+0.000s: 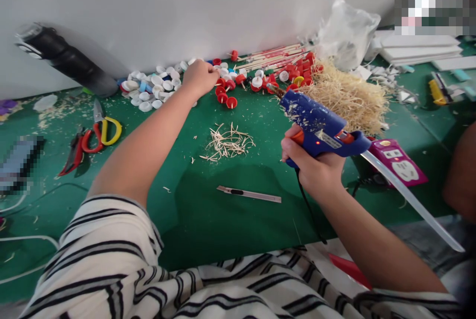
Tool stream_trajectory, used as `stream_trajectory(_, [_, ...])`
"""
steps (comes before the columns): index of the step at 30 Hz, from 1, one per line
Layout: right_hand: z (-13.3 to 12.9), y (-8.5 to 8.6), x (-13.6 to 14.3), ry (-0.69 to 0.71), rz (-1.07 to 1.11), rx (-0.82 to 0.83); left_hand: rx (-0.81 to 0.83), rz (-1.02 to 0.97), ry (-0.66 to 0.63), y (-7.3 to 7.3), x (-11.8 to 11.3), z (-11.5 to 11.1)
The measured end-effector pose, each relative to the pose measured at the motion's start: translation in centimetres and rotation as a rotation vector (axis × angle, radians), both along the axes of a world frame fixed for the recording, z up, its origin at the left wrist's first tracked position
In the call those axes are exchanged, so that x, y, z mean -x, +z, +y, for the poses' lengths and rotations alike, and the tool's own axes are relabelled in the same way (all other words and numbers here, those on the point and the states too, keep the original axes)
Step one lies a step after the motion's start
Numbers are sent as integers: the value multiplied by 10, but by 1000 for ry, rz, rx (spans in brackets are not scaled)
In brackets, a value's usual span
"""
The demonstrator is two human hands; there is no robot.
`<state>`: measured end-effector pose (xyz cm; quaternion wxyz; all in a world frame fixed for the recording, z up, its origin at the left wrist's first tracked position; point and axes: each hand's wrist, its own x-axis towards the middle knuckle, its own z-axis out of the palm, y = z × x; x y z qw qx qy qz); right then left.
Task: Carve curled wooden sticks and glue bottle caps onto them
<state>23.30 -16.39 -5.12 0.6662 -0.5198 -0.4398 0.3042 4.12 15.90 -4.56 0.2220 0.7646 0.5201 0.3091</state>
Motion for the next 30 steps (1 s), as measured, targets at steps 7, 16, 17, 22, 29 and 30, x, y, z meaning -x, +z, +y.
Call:
stream_trajectory(7, [0, 3, 1, -21, 0, 51, 76, 412, 113, 14, -2, -23])
stream_trajectory(16, [-1, 4, 0, 2, 26, 43, 75, 498, 161, 14, 2, -19])
stream_trajectory(17, [-1, 4, 0, 3, 25, 44, 67, 503, 160, 13, 3, -18])
stream_trajectory(22, [0, 4, 1, -7, 19, 51, 31, 457, 189, 10, 10, -13])
stream_trajectory(29, [0, 5, 0, 13, 25, 50, -30, 387, 202, 11, 16, -10])
stream_trajectory(30, [0, 5, 0, 15, 27, 51, -54, 370, 203, 11, 17, -10])
